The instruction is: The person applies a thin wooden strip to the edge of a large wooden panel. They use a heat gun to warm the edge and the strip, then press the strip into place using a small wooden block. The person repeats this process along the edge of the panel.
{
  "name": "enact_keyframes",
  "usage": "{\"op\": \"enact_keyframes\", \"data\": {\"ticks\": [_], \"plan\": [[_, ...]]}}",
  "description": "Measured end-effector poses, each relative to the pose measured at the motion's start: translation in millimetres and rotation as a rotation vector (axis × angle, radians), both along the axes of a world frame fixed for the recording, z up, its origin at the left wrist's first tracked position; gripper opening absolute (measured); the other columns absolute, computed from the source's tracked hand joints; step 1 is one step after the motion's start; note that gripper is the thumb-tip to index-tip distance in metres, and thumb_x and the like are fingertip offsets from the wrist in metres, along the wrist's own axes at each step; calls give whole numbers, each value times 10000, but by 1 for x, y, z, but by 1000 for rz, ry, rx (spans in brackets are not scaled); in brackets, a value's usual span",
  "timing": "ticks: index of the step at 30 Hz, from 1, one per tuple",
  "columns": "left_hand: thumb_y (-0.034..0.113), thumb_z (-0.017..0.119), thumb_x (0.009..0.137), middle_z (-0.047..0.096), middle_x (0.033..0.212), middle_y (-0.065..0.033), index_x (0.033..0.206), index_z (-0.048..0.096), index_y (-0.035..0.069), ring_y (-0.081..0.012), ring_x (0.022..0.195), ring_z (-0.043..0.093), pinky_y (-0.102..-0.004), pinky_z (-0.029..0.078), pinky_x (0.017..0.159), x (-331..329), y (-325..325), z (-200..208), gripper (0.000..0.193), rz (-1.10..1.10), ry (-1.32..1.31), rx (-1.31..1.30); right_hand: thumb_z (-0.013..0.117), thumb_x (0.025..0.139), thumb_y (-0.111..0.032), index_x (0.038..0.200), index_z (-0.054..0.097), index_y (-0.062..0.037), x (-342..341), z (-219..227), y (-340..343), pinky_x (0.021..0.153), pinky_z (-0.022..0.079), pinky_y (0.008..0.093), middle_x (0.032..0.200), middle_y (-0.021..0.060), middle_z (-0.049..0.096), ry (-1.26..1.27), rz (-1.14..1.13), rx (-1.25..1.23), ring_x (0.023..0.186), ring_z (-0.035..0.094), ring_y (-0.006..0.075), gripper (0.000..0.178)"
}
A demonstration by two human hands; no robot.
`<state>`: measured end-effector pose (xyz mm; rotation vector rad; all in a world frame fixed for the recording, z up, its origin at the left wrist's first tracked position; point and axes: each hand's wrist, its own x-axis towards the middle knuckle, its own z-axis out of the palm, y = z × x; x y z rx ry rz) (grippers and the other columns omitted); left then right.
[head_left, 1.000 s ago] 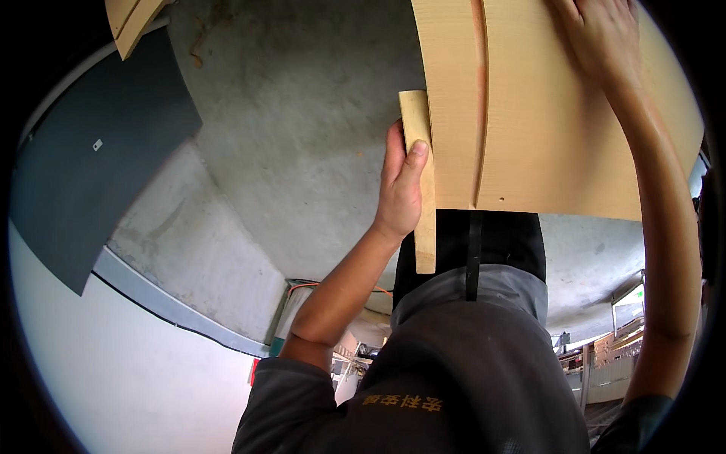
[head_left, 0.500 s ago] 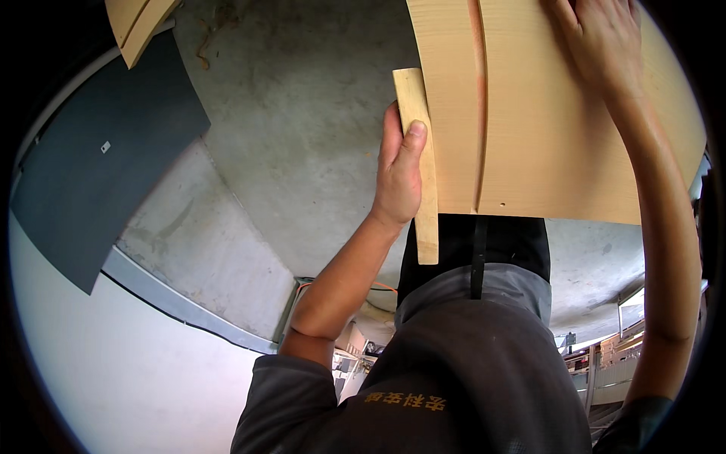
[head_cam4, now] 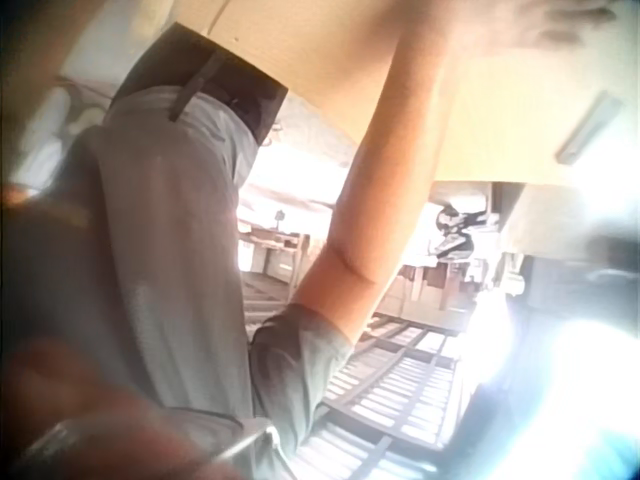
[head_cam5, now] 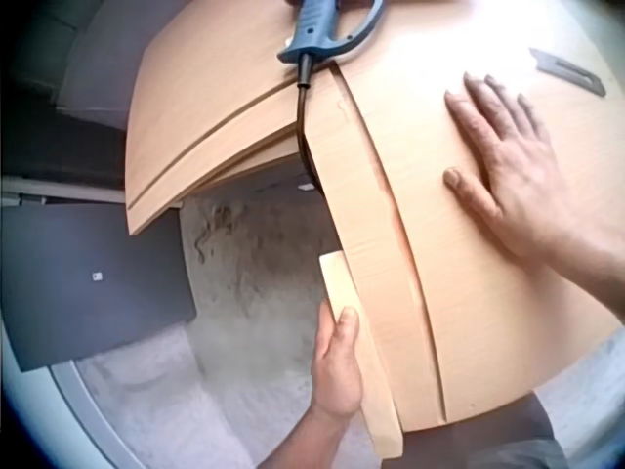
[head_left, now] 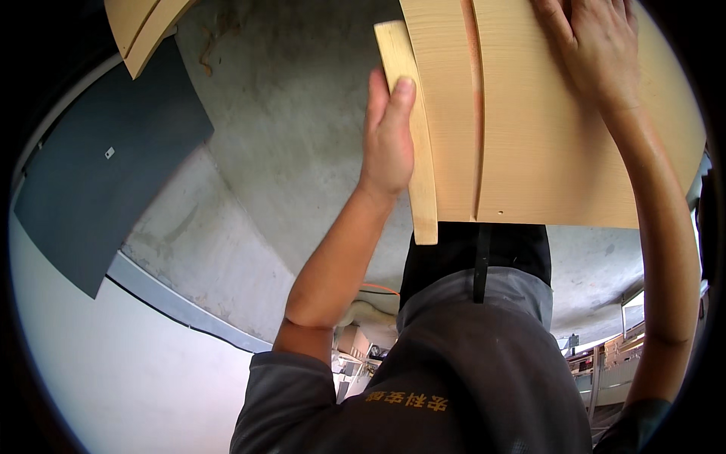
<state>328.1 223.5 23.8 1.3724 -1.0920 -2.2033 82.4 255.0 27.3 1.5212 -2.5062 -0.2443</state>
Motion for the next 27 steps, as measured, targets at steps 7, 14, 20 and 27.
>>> {"op": "enact_keyframes", "data": {"ticks": [7, 14, 20, 27], "plan": [[326, 439, 1082, 559, 1314, -103, 1396, 417, 15, -151, 1205, 516, -328, 404, 1051, 5, -3, 1, 443, 52, 74, 127, 486, 1002, -392, 1570, 292, -88, -8, 1, 2, 1269, 104, 467, 1637, 175, 242, -68, 38, -49, 1541, 152, 318, 673], [309, 442, 1084, 505, 1358, -95, 1422, 379, 6, -148, 1251, 461, -322, 343, 1097, 46, 63, 1, 459, 19, 6, 141, 540, 977, -334, 1561, 298, -63, -8, 0, 2, 1258, 125, 485, 1627, 192, 257, -96, 83, -71, 1532, 173, 342, 688], [334, 446, 1079, 504, 1347, -91, 1418, 373, 6, -147, 1244, 457, -321, 341, 1095, 40, 57, 3, 477, -2, -24, 103, 525, 995, -359, 1574, 271, -81, -6, -1, 2, 1269, 110, 476, 1639, 175, 229, -57, 48, -30, 1540, 152, 319, 691], [333, 433, 1081, 510, 1338, -96, 1404, 388, 3, -148, 1228, 466, -319, 353, 1080, 34, 47, 2, 464, -7, -33, 81, 467, 1027, -407, 1594, 215, -111, 3, 3, 0, 1283, 83, 457, 1656, 142, 182, 27, -25, 78, 1551, 115, 274, 687]]}}
